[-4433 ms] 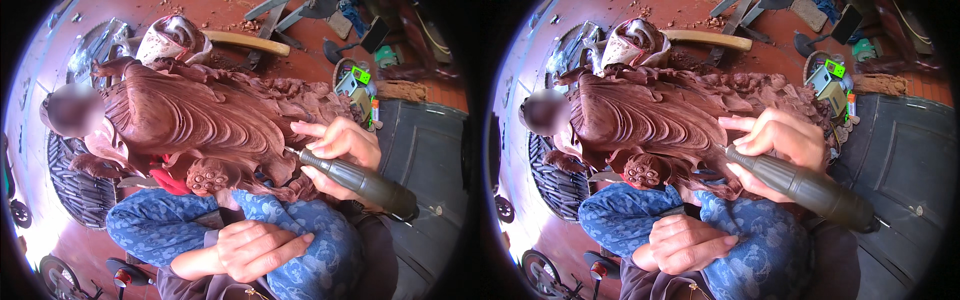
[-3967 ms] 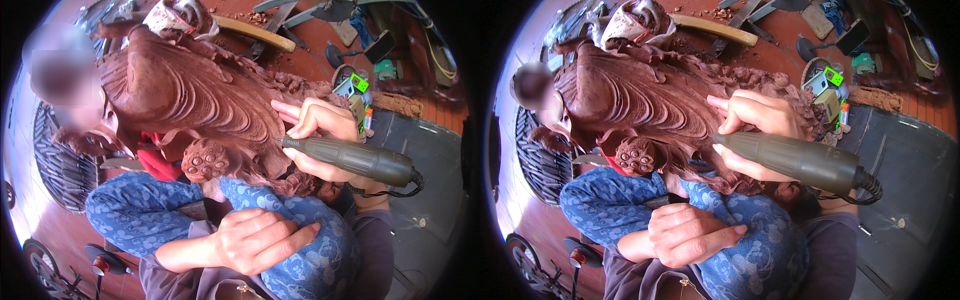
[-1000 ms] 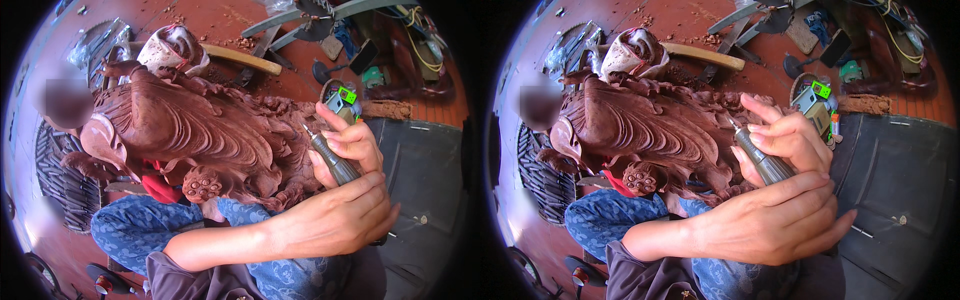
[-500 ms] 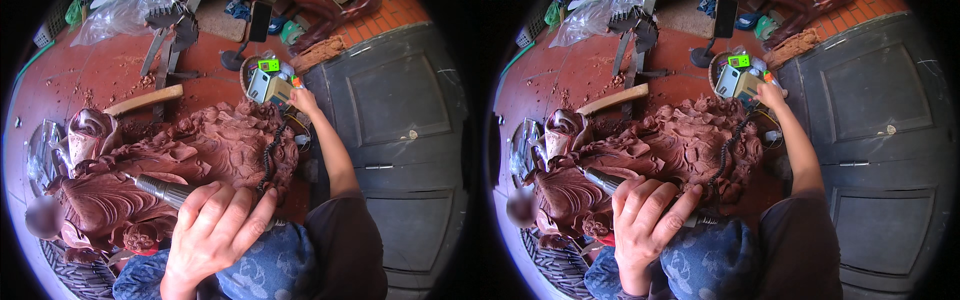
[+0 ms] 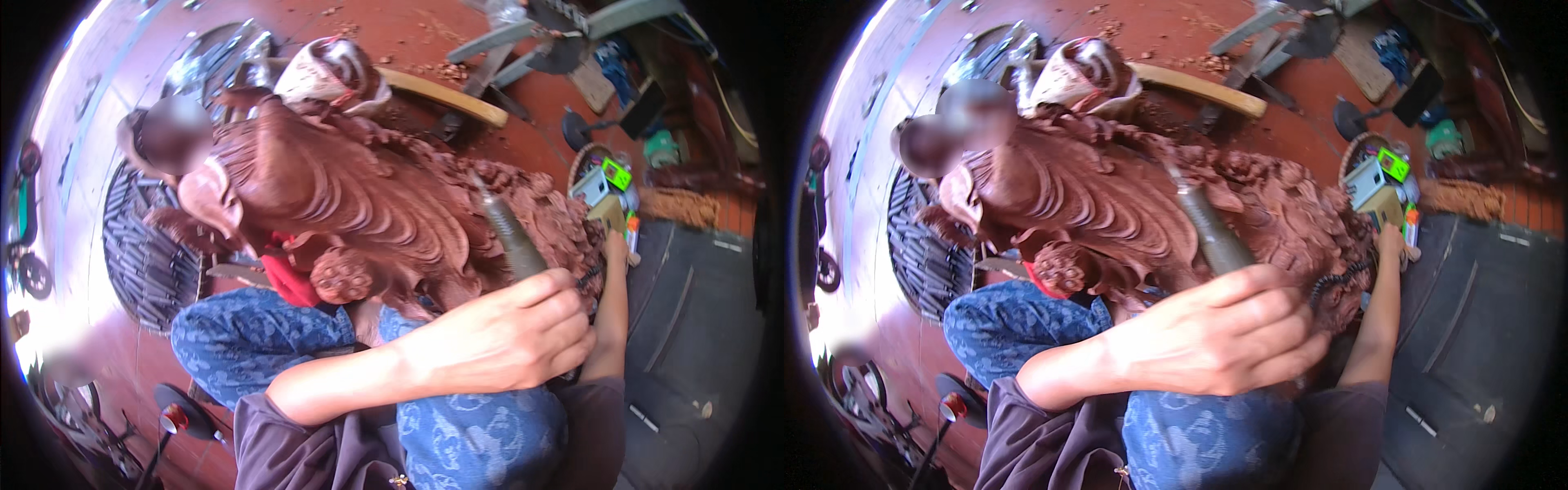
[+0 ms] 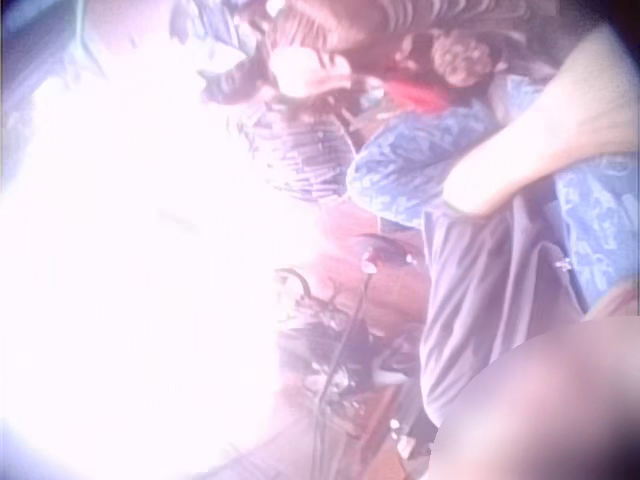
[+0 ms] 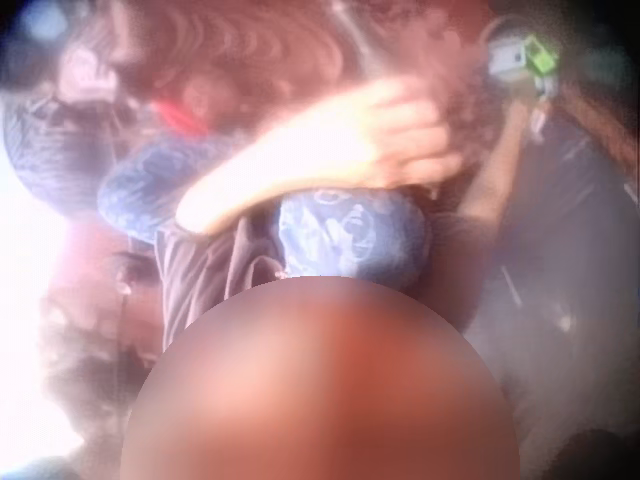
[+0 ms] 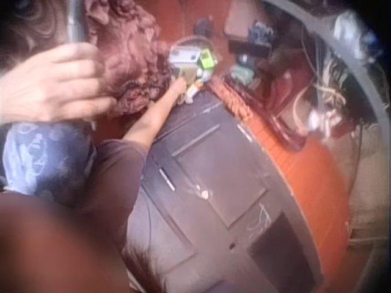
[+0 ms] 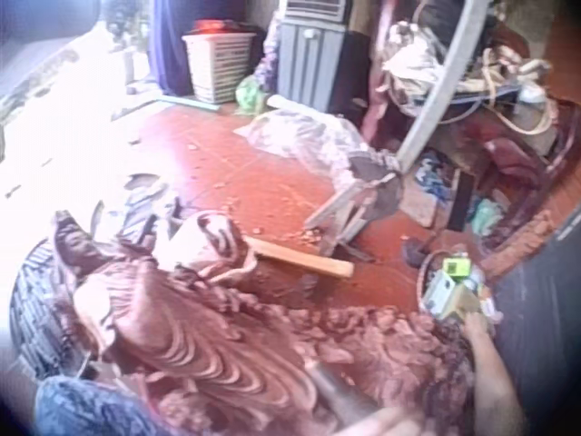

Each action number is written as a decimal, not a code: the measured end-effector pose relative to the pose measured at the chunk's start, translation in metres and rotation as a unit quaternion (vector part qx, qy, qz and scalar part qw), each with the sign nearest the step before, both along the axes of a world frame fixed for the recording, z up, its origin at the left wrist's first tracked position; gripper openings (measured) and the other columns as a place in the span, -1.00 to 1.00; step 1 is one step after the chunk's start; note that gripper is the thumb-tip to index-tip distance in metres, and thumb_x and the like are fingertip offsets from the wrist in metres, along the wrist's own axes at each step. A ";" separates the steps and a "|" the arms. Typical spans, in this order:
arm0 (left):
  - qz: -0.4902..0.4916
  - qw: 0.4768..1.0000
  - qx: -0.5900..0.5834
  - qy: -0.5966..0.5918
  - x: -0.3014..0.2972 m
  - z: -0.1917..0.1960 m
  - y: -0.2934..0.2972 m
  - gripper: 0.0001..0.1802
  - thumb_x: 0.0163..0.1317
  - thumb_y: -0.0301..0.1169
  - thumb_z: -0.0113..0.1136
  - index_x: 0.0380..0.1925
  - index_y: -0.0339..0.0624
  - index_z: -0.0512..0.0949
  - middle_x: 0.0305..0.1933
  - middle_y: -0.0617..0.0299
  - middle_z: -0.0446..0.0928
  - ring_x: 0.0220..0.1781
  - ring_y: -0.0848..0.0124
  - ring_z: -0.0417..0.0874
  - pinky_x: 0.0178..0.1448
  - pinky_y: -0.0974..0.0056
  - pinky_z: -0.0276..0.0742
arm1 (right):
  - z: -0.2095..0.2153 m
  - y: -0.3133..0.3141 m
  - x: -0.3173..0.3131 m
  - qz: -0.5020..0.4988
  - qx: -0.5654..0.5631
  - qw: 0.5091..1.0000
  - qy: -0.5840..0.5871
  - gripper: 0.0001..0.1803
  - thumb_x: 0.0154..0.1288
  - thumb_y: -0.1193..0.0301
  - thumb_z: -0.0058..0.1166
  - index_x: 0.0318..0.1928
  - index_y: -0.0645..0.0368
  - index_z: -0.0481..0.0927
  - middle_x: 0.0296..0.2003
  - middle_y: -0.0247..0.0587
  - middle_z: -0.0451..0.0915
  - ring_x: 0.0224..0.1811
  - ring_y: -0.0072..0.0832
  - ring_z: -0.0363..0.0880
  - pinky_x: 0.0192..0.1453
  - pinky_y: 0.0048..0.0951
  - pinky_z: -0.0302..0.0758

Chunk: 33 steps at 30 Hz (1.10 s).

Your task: The person carves a wooden sculpture using a rotary tool, focusing on the torso and back areas. They adjust the tool and reposition the sculpture to access different sections while sitting on the floor.

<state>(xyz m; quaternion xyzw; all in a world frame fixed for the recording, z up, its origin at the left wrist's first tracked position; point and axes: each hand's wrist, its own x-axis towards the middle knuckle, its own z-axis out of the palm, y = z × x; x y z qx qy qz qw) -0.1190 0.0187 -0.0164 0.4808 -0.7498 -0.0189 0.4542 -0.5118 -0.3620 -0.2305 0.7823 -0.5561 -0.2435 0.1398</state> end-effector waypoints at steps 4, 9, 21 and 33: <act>-0.018 0.999 -0.036 0.016 -0.015 0.000 -0.010 -0.64 0.01 -0.35 0.09 -0.15 -0.25 0.52 -0.17 0.19 0.50 0.00 0.29 0.55 0.33 0.18 0.38 | 0.070 0.000 0.050 -0.132 0.137 0.883 -0.429 -0.62 0.41 0.13 0.10 -0.27 0.25 0.60 -0.29 -0.08 0.66 -0.28 -0.36 0.69 -0.22 -0.34 0.62; -0.022 0.999 -0.036 -0.002 -0.019 -0.006 -0.012 -0.66 -0.03 -0.37 0.11 -0.22 -0.29 0.53 -0.20 0.18 0.52 0.01 0.28 0.55 0.36 0.22 0.34 | 0.212 0.190 0.228 0.042 0.422 0.615 -0.665 -0.35 0.55 -0.02 -0.28 -0.19 0.41 0.57 -0.29 -0.03 0.64 -0.27 -0.39 0.64 -0.16 -0.43 0.56; 0.030 0.987 -0.100 -0.121 -0.023 -0.008 -0.012 -0.73 -0.13 -0.47 0.19 -0.34 -0.30 0.58 -0.17 0.10 0.56 0.07 0.16 0.55 0.31 0.24 0.39 | 0.256 0.268 0.255 -0.108 0.468 0.532 -0.697 -0.55 0.44 0.16 -0.15 -0.08 0.38 0.48 -0.35 -0.09 0.56 -0.33 -0.43 0.54 -0.15 -0.41 0.51; 0.119 0.879 0.101 0.450 0.008 -0.001 0.037 -0.59 0.31 -0.30 0.22 0.02 -0.41 0.51 -0.03 -0.09 0.58 -0.06 0.09 0.68 0.04 0.20 0.58 | 0.243 0.286 0.262 -0.031 0.480 0.509 -0.714 -0.41 0.45 -0.05 -0.11 -0.15 0.35 0.42 -0.54 -0.17 0.47 -0.62 -0.53 0.44 -0.52 -0.56 0.41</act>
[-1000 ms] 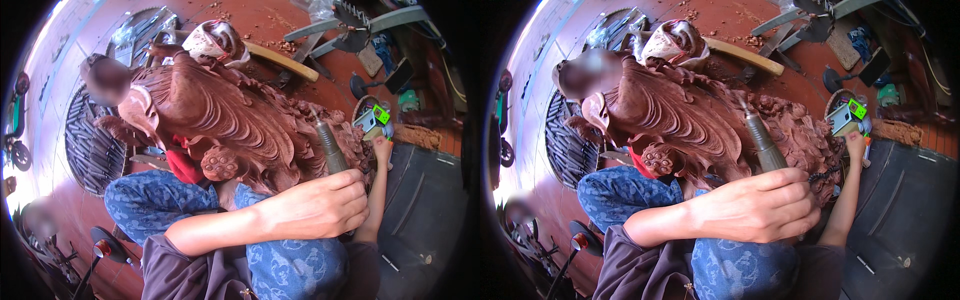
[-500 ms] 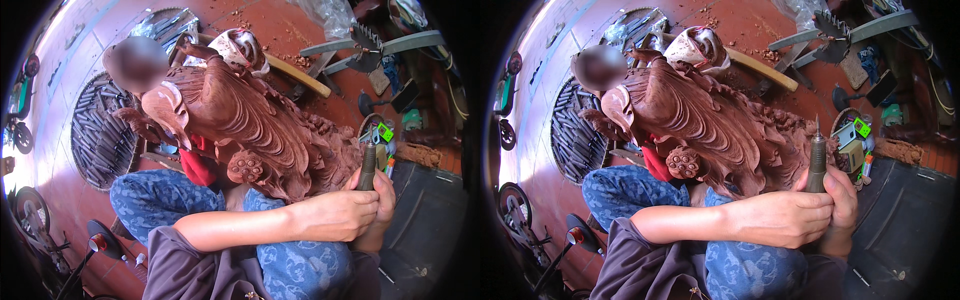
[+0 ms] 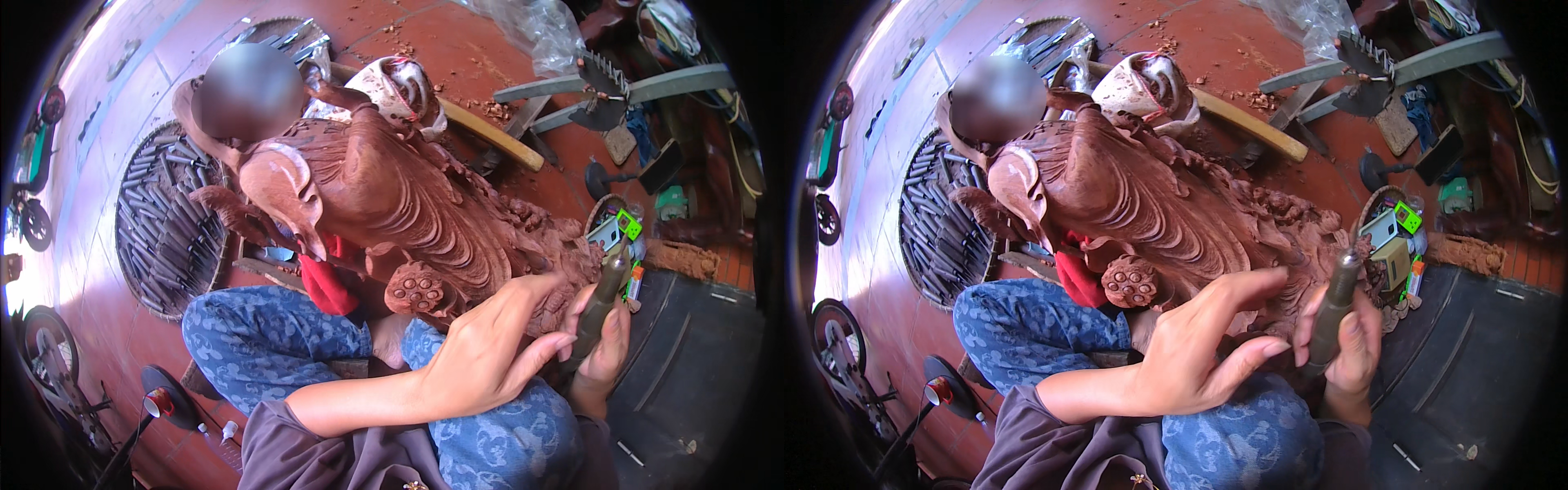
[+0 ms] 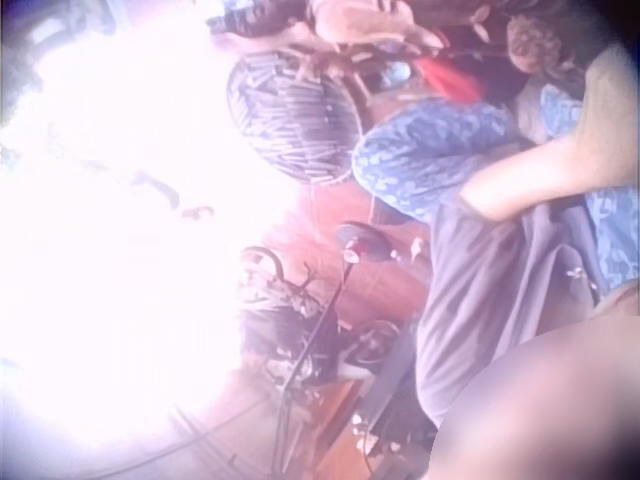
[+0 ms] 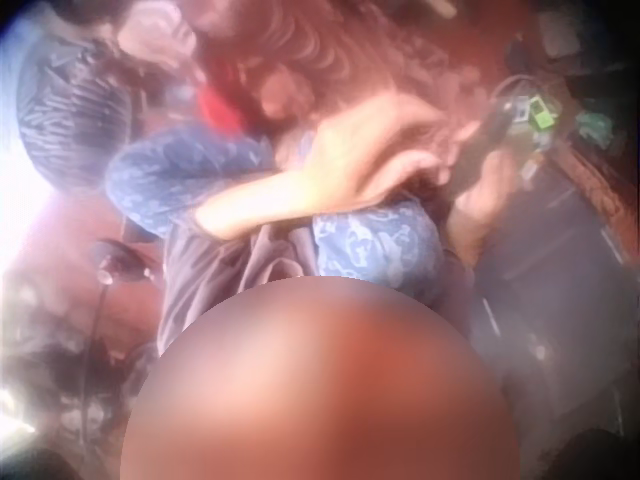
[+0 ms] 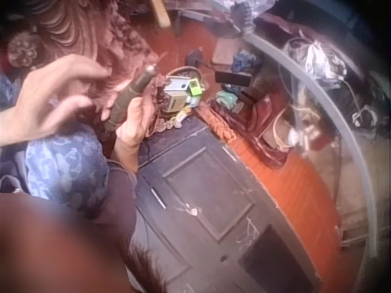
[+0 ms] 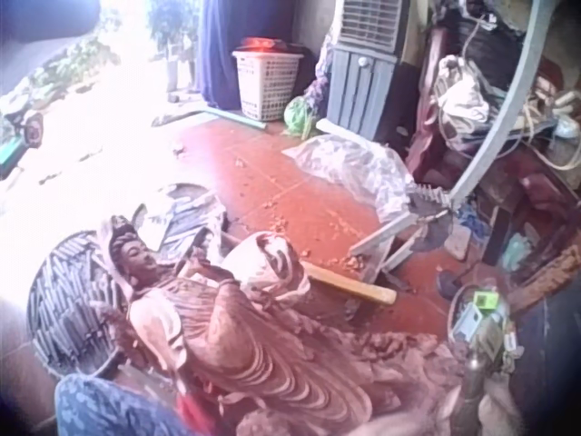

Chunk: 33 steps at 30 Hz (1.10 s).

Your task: The person carves a wooden sculpture using a rotary tool, focusing on the torso and back areas. They adjust the tool and reposition the sculpture to access different sections while sitting on the floor.

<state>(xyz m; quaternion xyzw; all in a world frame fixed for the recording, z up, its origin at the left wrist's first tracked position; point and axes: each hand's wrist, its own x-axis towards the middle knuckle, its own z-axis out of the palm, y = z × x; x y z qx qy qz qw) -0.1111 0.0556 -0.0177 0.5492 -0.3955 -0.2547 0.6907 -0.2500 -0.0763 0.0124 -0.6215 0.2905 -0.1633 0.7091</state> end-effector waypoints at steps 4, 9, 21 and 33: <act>-0.062 0.984 0.053 0.157 0.001 0.008 -0.009 -0.61 0.32 -0.33 0.20 0.04 -0.38 0.48 -0.15 -0.06 0.56 -0.16 0.12 0.67 -0.09 0.21 0.57 | 0.000 0.014 0.012 0.027 -0.053 0.998 0.011 -0.41 0.43 -0.04 -0.05 -0.13 0.39 0.46 -0.50 -0.22 0.51 -0.58 -0.57 0.49 -0.50 -0.58 0.42; -0.013 0.993 -0.009 0.121 -0.005 -0.009 -0.018 -0.67 0.29 -0.36 0.22 -0.04 -0.35 0.50 -0.12 -0.02 0.54 -0.11 0.12 0.64 -0.05 0.21 0.53 | -0.001 0.019 0.023 0.017 -0.034 0.999 0.018 -0.40 0.40 -0.02 0.00 -0.09 0.42 0.47 -0.48 -0.27 0.49 -0.55 -0.61 0.47 -0.45 -0.61 0.38; 0.088 0.990 -0.027 0.106 -0.009 -0.022 -0.016 -0.70 0.26 -0.42 0.22 -0.08 -0.37 0.46 -0.14 -0.05 0.48 -0.13 0.05 0.56 -0.05 0.17 0.49 | -0.019 0.011 0.008 0.109 -0.046 0.990 0.079 -0.27 0.26 0.13 0.29 0.24 0.35 0.32 -0.31 -0.30 0.54 -0.46 -0.64 0.50 -0.40 -0.63 0.41; 0.047 0.985 0.004 0.166 -0.008 -0.027 -0.017 -0.73 0.23 -0.55 0.25 -0.09 -0.39 0.50 -0.23 0.09 0.55 -0.24 0.35 0.59 -0.10 0.32 0.51 | -0.006 -0.077 -0.003 -0.074 -0.493 0.847 0.184 -0.40 0.39 0.05 0.07 0.28 0.14 0.44 -0.19 -0.03 0.62 -0.21 -0.16 0.65 -0.13 -0.25 0.53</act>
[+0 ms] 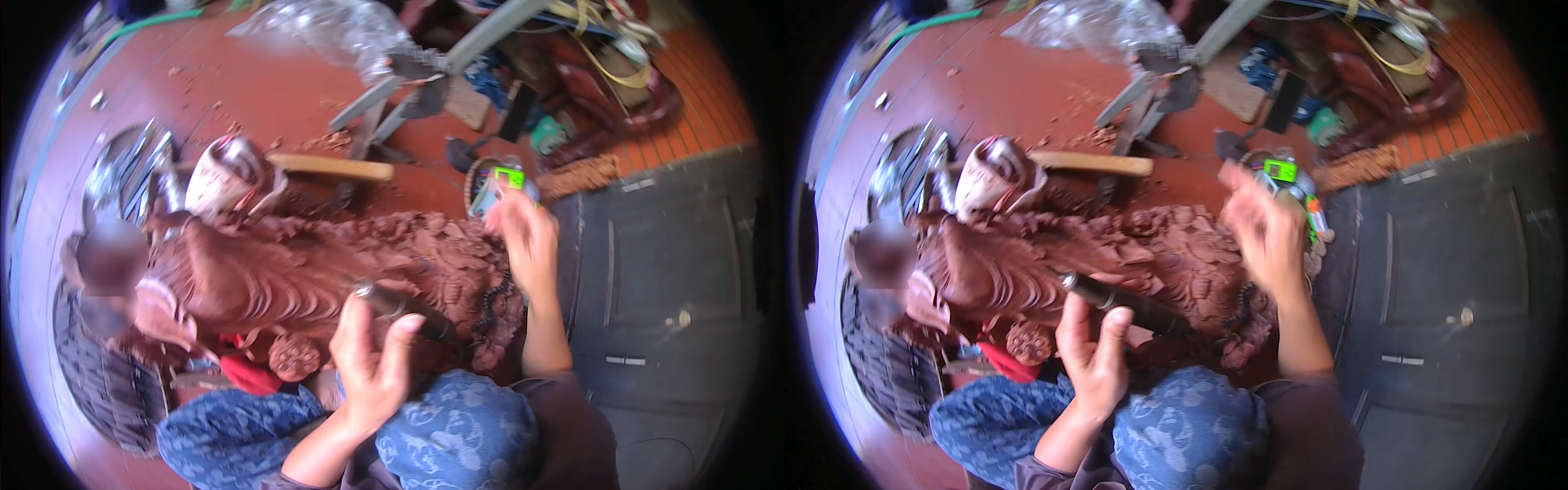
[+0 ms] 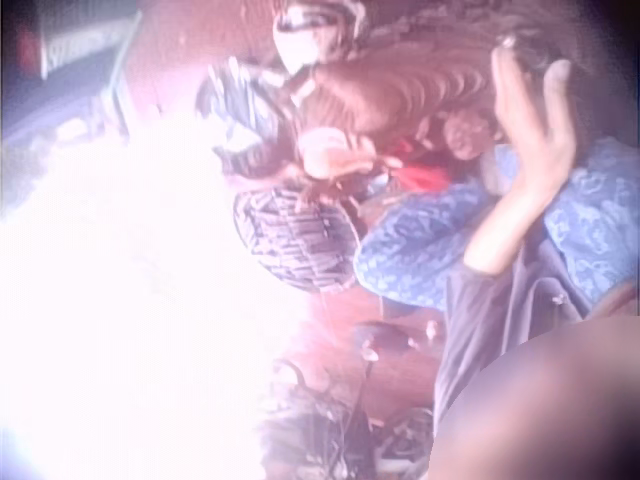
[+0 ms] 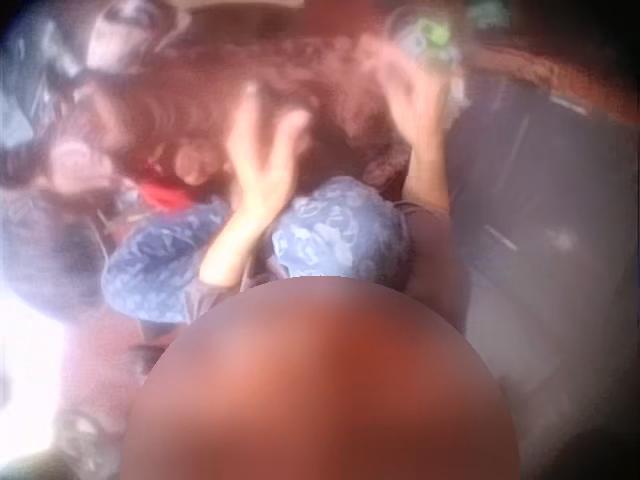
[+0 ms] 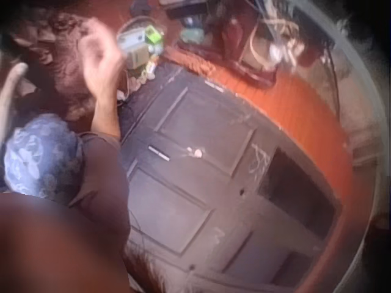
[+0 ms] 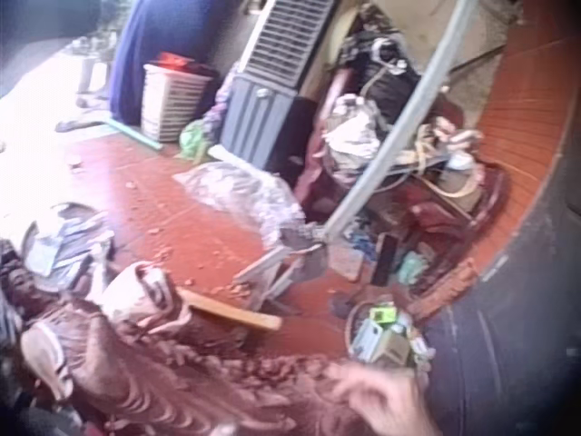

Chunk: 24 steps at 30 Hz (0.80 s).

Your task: The person carves a wooden sculpture using a rotary tool, focusing on the torso and back areas. They adjust the tool and reposition the sculpture to access different sections while sitting on the floor.

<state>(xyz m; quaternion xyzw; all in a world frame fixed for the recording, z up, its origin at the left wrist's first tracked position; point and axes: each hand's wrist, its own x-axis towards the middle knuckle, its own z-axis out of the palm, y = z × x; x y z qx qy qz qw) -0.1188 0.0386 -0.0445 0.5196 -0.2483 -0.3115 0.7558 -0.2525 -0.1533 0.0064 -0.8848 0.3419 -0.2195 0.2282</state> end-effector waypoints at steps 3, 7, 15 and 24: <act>-0.016 1.000 0.011 0.011 0.000 0.004 -0.002 -0.74 0.28 -0.56 0.21 -0.05 -0.40 0.48 -0.20 0.14 0.55 -0.19 0.45 0.57 -0.07 0.38 0.50 | -0.032 -0.114 -0.023 -0.195 -0.249 0.937 0.149 -0.23 0.38 0.04 0.06 0.49 -0.08 0.11 0.02 0.10 0.47 -0.12 -0.05 0.60 -0.06 -0.13 0.53; -0.032 0.999 -0.007 0.022 -0.010 0.004 0.000 -0.69 0.31 -0.55 0.19 0.02 -0.40 0.45 -0.12 0.13 0.56 -0.10 0.43 0.58 0.03 0.36 0.51 | -0.099 -0.229 -0.096 -0.278 -0.211 0.904 0.247 -0.08 0.35 -0.14 -0.02 0.54 -0.41 -0.25 0.25 0.30 0.24 0.09 0.22 0.46 0.15 0.09 0.43; -0.047 0.998 -0.004 0.039 0.000 0.003 0.010 -0.68 0.32 -0.56 0.15 0.05 -0.41 0.42 -0.04 0.07 0.56 -0.03 0.41 0.57 0.12 0.32 0.47 | -0.161 -0.282 -0.064 -0.320 -0.092 0.921 0.201 -0.06 0.30 -0.30 -0.11 0.51 -0.55 -0.32 0.38 0.54 0.02 0.33 0.47 0.18 0.39 0.20 0.20; -0.051 0.998 0.001 0.024 -0.003 0.002 0.008 -0.61 0.38 -0.37 0.17 0.11 -0.34 0.39 0.02 0.03 0.57 0.02 0.39 0.56 0.19 0.29 0.42 | -0.166 -0.292 -0.060 -0.354 -0.097 0.926 0.093 0.02 0.26 -0.30 -0.08 0.54 -0.35 -0.30 0.34 0.69 -0.01 0.41 0.42 0.06 0.43 0.19 0.13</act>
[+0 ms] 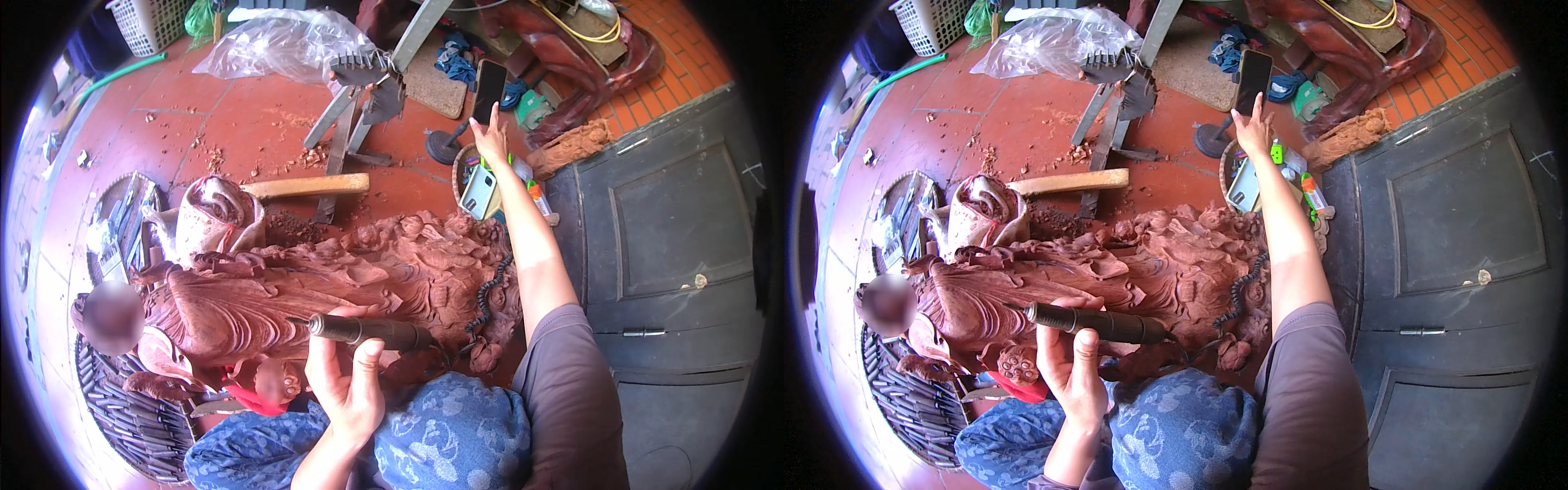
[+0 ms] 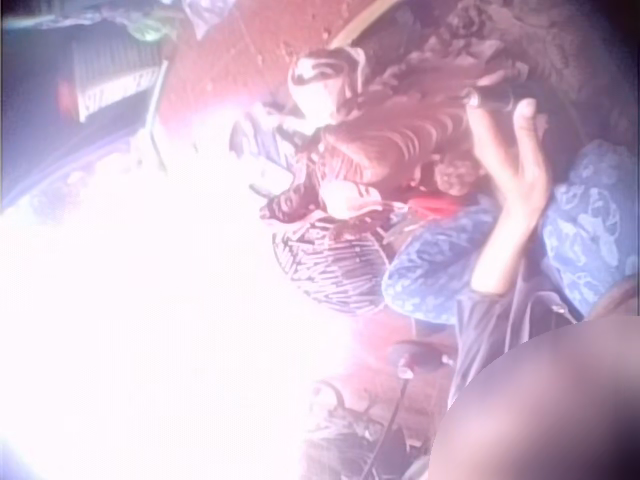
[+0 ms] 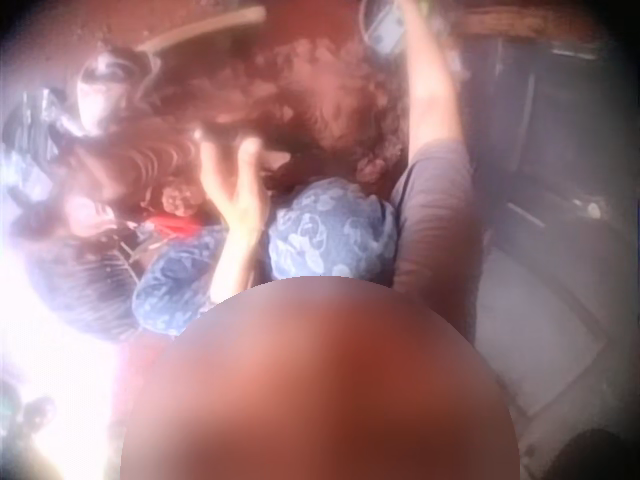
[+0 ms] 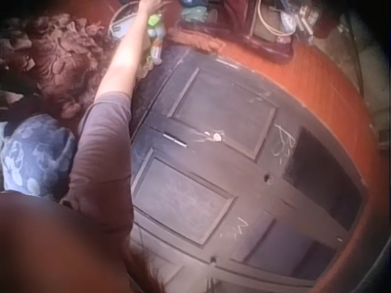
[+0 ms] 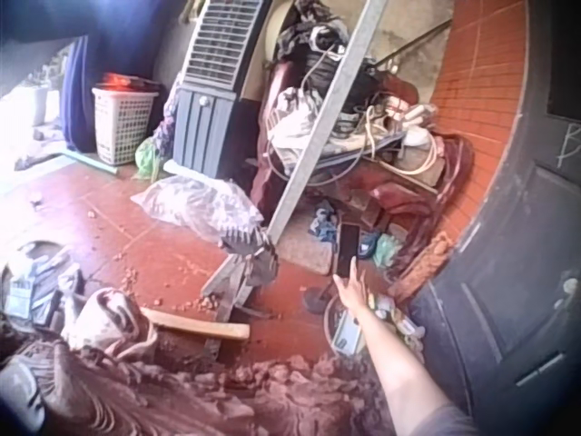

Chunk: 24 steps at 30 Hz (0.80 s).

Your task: The person carves a wooden sculpture using a rotary tool, focusing on the torso and back areas. They adjust the tool and reposition the sculpture to access different sections while sitting on the floor.

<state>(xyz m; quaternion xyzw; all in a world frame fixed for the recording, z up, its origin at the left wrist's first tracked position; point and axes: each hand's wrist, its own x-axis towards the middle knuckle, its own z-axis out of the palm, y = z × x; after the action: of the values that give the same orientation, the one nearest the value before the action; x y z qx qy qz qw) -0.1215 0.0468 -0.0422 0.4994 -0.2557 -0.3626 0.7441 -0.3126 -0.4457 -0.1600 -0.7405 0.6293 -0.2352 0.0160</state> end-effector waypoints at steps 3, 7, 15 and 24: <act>-0.011 1.000 0.012 -0.004 0.001 0.002 0.001 -0.60 0.37 -0.38 0.18 0.11 -0.34 0.38 0.02 0.02 0.56 0.02 0.38 0.56 0.19 0.29 0.43 | -0.003 -0.004 -0.002 0.012 -0.035 0.999 -0.007 0.02 0.27 -0.28 -0.05 0.54 -0.33 -0.29 0.33 0.70 0.00 0.41 0.42 0.06 0.41 0.20 0.15; 0.003 1.000 0.000 0.005 0.000 0.000 0.001 -0.61 0.36 -0.43 0.18 0.11 -0.37 0.38 0.03 0.02 0.55 0.04 0.36 0.57 0.20 0.28 0.44 | -0.003 0.005 0.016 0.014 -0.040 0.998 -0.047 0.00 0.27 -0.24 -0.02 0.54 -0.33 -0.26 0.33 0.71 -0.01 0.43 0.41 0.03 0.41 0.21 0.17; 0.004 1.000 -0.005 -0.001 0.001 -0.001 0.001 -0.63 0.32 -0.52 0.19 0.08 -0.41 0.39 0.00 0.00 0.55 0.01 0.36 0.59 0.15 0.29 0.48 | -0.003 0.000 0.015 0.002 0.007 1.000 -0.027 -0.04 0.27 -0.23 0.00 0.53 -0.37 -0.19 0.37 0.68 -0.13 0.44 0.40 0.01 0.40 0.21 0.18; -0.012 1.000 0.015 -0.001 0.000 0.002 0.003 -0.57 0.37 -0.35 0.18 0.12 -0.38 0.36 0.04 0.01 0.54 0.08 0.31 0.56 0.25 0.22 0.43 | -0.007 -0.011 0.012 -0.046 -0.086 0.992 -0.082 0.14 0.15 -0.25 0.13 0.53 0.04 -0.12 0.37 0.56 0.03 0.46 0.28 0.03 0.43 0.15 0.14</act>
<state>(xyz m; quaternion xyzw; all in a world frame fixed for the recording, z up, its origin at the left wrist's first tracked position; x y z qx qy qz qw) -0.1220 0.0498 -0.0405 0.5078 -0.2569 -0.3750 0.7317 -0.3004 -0.4570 -0.1667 -0.6874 0.6370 -0.3488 -0.0076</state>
